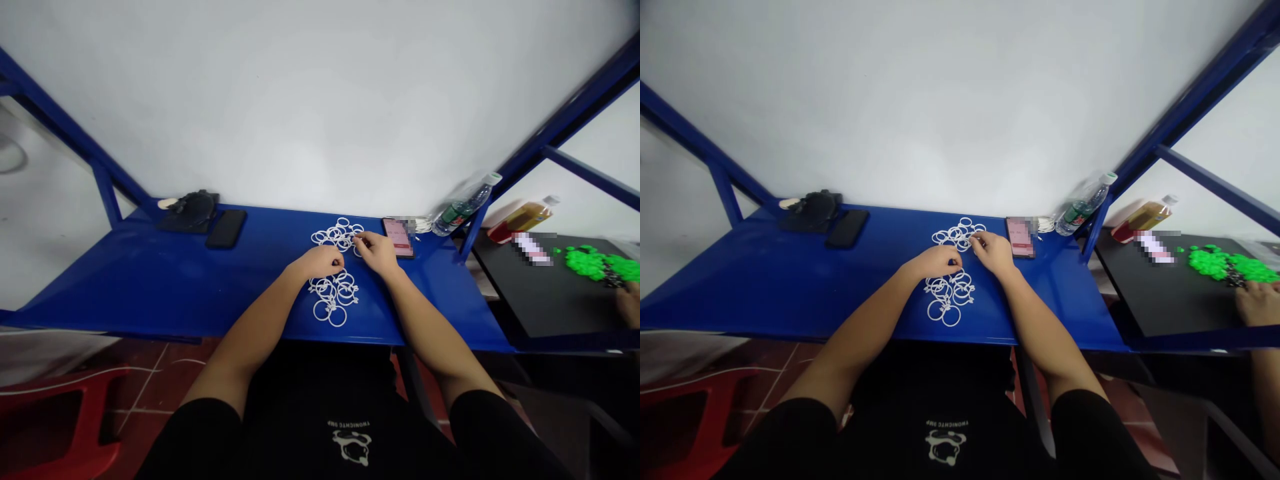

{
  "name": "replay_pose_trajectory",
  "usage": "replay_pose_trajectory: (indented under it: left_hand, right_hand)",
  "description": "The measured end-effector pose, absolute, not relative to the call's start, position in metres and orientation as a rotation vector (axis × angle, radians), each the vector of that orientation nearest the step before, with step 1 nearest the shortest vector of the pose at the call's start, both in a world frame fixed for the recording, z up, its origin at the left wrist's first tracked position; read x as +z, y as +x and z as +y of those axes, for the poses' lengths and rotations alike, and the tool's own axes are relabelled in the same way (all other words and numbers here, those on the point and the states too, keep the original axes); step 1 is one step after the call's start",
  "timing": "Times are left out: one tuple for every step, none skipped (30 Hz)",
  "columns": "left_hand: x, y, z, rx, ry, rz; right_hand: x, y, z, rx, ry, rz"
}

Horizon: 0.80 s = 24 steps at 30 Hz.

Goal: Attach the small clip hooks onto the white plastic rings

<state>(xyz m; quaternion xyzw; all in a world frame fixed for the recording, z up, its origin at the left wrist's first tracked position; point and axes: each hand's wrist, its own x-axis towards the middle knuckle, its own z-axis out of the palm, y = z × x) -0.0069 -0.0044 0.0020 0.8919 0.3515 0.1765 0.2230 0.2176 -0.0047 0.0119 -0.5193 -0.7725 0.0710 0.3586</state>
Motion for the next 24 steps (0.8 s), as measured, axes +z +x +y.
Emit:
replay_pose_trajectory:
  left_hand:
    - [0.0025,-0.0073,-0.004,0.518,2.455,1.009]
    - [0.0034,-0.0078,-0.0035,0.569,2.438,1.053]
    - [0.0044,-0.0083,-0.003,0.636,2.408,1.102]
    - [0.0056,-0.0088,-0.0026,0.714,2.368,1.152]
    - [0.0066,-0.0092,-0.0021,0.792,2.321,1.197]
    - [0.0075,-0.0094,-0.0017,0.862,2.272,1.238]
    - [0.0082,-0.0096,-0.0013,0.92,2.227,1.279]
    - [0.0087,-0.0097,-0.001,0.962,2.192,1.318]
    - [0.009,-0.0097,-0.0007,0.987,2.169,1.354]
    - [0.009,-0.0098,-0.0005,1.001,2.155,1.385]
    - [0.0089,-0.0097,-0.0004,1.007,2.147,1.41]
    - [0.0086,-0.0096,-0.0003,1.01,2.141,1.428]
    - [0.0083,-0.0095,-0.0003,1.012,2.138,1.436]
    - [0.0079,-0.0092,-0.0003,1.01,2.138,1.43]
    - [0.0075,-0.0088,-0.0004,1.006,2.142,1.413]
    - [0.0071,-0.0084,-0.0005,0.999,2.149,1.389]
    - [0.0069,-0.008,-0.0007,0.988,2.159,1.363]
    - [0.0067,-0.0076,-0.0009,0.98,2.169,1.34]
    - [0.0068,-0.0072,-0.0013,0.979,2.18,1.321]
    - [0.0072,-0.0071,-0.0018,0.99,2.189,1.307]
    - [0.0077,-0.0071,-0.0023,1.012,2.196,1.293]
    - [0.0085,-0.0072,-0.003,1.038,2.204,1.273]
    - [0.0094,-0.0075,-0.0037,1.064,2.214,1.248]
    - [0.0102,-0.0079,-0.0044,1.083,2.224,1.223]
  right_hand:
    - [0.0115,0.2162,-0.0055,0.192,-1.32,-2.014]
    - [0.0112,0.2152,-0.0063,0.2,-1.293,-2.039]
    - [0.0111,0.2145,-0.0071,0.206,-1.26,-2.063]
    - [0.0111,0.2139,-0.0079,0.209,-1.222,-2.087]
    - [0.0112,0.2135,-0.0089,0.211,-1.185,-2.106]
    - [0.0113,0.2132,-0.0099,0.213,-1.153,-2.114]
    - [0.0114,0.2129,-0.0109,0.217,-1.126,-2.114]
    - [0.0113,0.2124,-0.0119,0.225,-1.103,-2.113]
    - [0.0111,0.2119,-0.0127,0.239,-1.082,-2.117]
    - [0.0107,0.2113,-0.0133,0.255,-1.063,-2.127]
    - [0.0103,0.2105,-0.0137,0.266,-1.046,-2.142]
    - [0.0097,0.2097,-0.0139,0.27,-1.03,-2.161]
    - [0.0093,0.2088,-0.0139,0.266,-1.017,-2.176]
    - [0.0089,0.2081,-0.0139,0.255,-1.008,-2.184]
    - [0.0088,0.2075,-0.0139,0.238,-1.002,-2.183]
    - [0.0088,0.2071,-0.014,0.222,-1.0,-2.178]
    - [0.0091,0.207,-0.014,0.21,-1.003,-2.172]
    - [0.0095,0.207,-0.0141,0.202,-1.012,-2.167]
    - [0.01,0.2073,-0.0142,0.197,-1.025,-2.162]
    - [0.0105,0.2077,-0.0142,0.198,-1.042,-2.158]
    - [0.011,0.2081,-0.0142,0.201,-1.059,-2.153]
    - [0.0113,0.2084,-0.0142,0.204,-1.073,-2.145]
    - [0.0115,0.2087,-0.0141,0.207,-1.083,-2.134]
    - [0.0115,0.2088,-0.0141,0.21,-1.09,-2.124]
